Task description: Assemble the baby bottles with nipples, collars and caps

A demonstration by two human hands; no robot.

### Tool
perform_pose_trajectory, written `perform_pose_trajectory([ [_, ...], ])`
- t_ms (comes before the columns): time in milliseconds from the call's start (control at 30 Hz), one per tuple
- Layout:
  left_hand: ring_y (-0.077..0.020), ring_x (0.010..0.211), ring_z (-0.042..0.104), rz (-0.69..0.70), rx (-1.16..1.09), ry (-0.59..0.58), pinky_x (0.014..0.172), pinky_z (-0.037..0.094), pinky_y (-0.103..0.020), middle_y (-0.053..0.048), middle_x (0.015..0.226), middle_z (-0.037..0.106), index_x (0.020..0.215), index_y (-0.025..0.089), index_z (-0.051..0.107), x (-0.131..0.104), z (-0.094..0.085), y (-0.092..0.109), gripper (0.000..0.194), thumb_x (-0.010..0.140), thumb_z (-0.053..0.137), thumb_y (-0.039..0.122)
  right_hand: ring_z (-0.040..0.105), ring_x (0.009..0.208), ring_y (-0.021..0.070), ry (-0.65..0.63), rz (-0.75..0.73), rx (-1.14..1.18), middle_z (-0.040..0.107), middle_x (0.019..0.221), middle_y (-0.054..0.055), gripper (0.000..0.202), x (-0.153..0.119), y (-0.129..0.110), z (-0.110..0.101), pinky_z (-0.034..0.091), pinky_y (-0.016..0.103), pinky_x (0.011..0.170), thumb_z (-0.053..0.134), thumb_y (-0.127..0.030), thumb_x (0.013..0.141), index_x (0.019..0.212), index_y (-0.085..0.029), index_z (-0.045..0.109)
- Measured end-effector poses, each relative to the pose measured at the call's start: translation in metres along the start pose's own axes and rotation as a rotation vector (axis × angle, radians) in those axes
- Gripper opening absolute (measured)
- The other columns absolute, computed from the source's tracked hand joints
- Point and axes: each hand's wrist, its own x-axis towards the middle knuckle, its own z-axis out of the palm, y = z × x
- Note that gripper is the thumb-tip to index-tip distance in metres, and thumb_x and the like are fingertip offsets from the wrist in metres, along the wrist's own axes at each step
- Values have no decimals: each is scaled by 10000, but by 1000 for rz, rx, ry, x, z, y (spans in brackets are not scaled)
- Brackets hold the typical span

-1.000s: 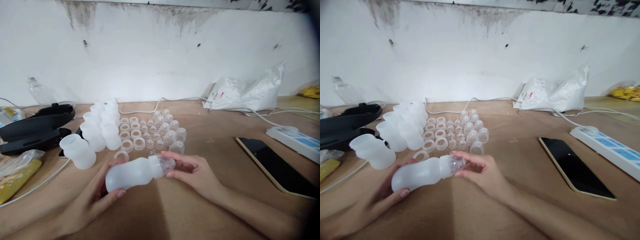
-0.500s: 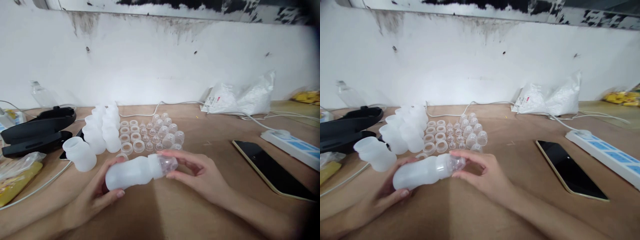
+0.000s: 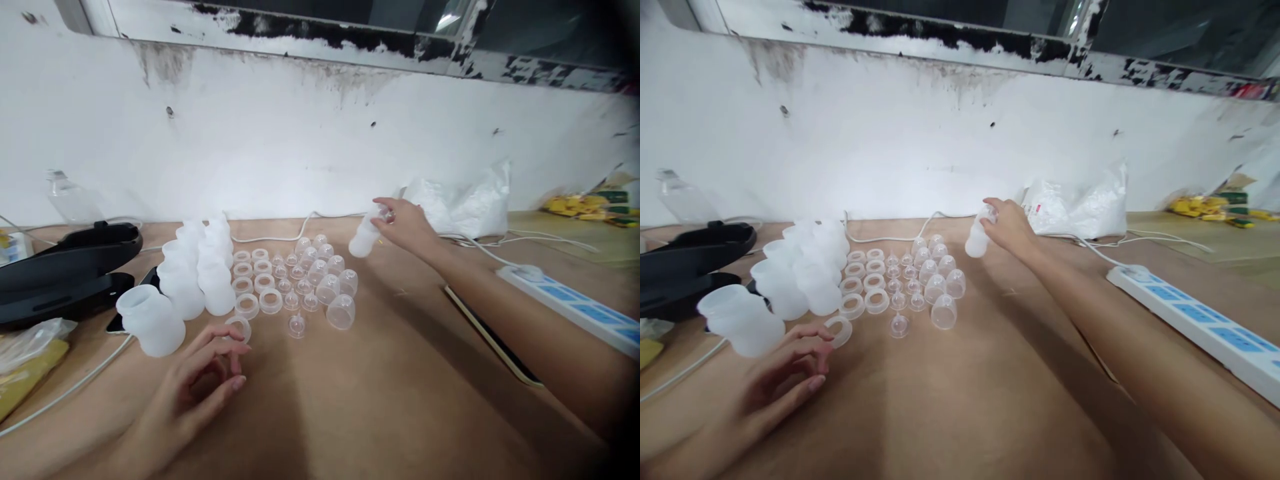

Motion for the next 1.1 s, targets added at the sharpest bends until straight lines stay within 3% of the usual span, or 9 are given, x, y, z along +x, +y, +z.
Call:
perform_pose_trajectory([
  [167, -140, 760, 517, -16, 36, 29, 662, 463, -237, -40, 1062, 479, 955, 265, 544, -2, -1, 0, 143, 826, 490, 234, 557, 953, 317, -7, -6, -86, 581, 1002, 177, 440, 17, 4, 26, 405, 456, 850, 497, -211, 759, 1188, -114, 522],
  [567, -185, 912, 497, -19, 9, 47, 707, 471, -257, -56, 994, 509, 937, 246, 576, 1, 4, 6, 150, 832, 474, 278, 550, 955, 324, -3, 36, -156, 582, 1008, 175, 429, 23, 14, 32, 423, 458, 805, 474, -286, 789, 1193, -147, 507],
  [667, -171, 872, 520, 5, 82, 30, 681, 475, -248, -52, 1007, 523, 934, 242, 571, 1, 2, 7, 145, 834, 466, 258, 536, 988, 338, -23, 83, -134, 551, 1078, 179, 499, 22, 11, 28, 430, 484, 798, 487, -317, 787, 1262, -174, 432],
  [733, -178, 904, 533, 42, 180, -1, 736, 474, -267, -47, 1039, 535, 950, 251, 562, -1, 1, 7, 152, 830, 471, 235, 495, 1054, 347, 43, 103, -91, 477, 1193, 182, 583, 14, 2, 21, 424, 503, 816, 506, -340, 779, 1318, -186, 346],
  [800, -199, 997, 524, 95, 303, -37, 840, 449, -305, -41, 1099, 544, 1015, 271, 551, -3, 2, 8, 213, 826, 473, 212, 436, 1131, 331, 201, 25, -1, 408, 1273, 164, 593, -8, -15, 12, 406, 498, 865, 505, -333, 784, 1328, -190, 315],
  [900, -237, 1143, 460, 217, 474, -159, 992, 338, -384, -27, 1249, 509, 1191, 304, 483, -5, 4, 10, 379, 820, 489, 228, 439, 1153, 229, 305, -336, 292, 461, 1248, 105, 458, -69, -52, 0, 428, 400, 902, 436, -251, 838, 1288, -215, 356],
  [933, -250, 1187, 423, 249, 523, -230, 1019, 301, -400, -31, 1307, 463, 1255, 298, 427, -4, 5, 11, 443, 820, 497, 256, 445, 1158, 205, 209, -506, 356, 484, 1242, 86, 466, -94, -64, -3, 407, 385, 939, 435, -215, 840, 1297, -229, 342],
  [1000, -278, 1258, 325, 277, 598, -401, 1044, 252, -422, -60, 1400, 318, 1350, 250, 273, 0, 4, 13, 590, 816, 507, 342, 347, 1247, 204, -152, -862, 359, 428, 1325, 75, 524, -138, -82, -5, 335, 368, 1019, 467, -208, 824, 1326, -204, 319],
  [1100, -297, 1302, 198, 234, 652, -570, 1053, 206, -452, -101, 1439, 125, 1378, 181, 91, 9, -2, 16, 724, 818, 475, 434, 313, 1266, 200, -427, -970, 329, 397, 1347, 90, 525, -177, -91, -3, 291, 329, 1052, 470, -225, 826, 1326, -122, 348],
])
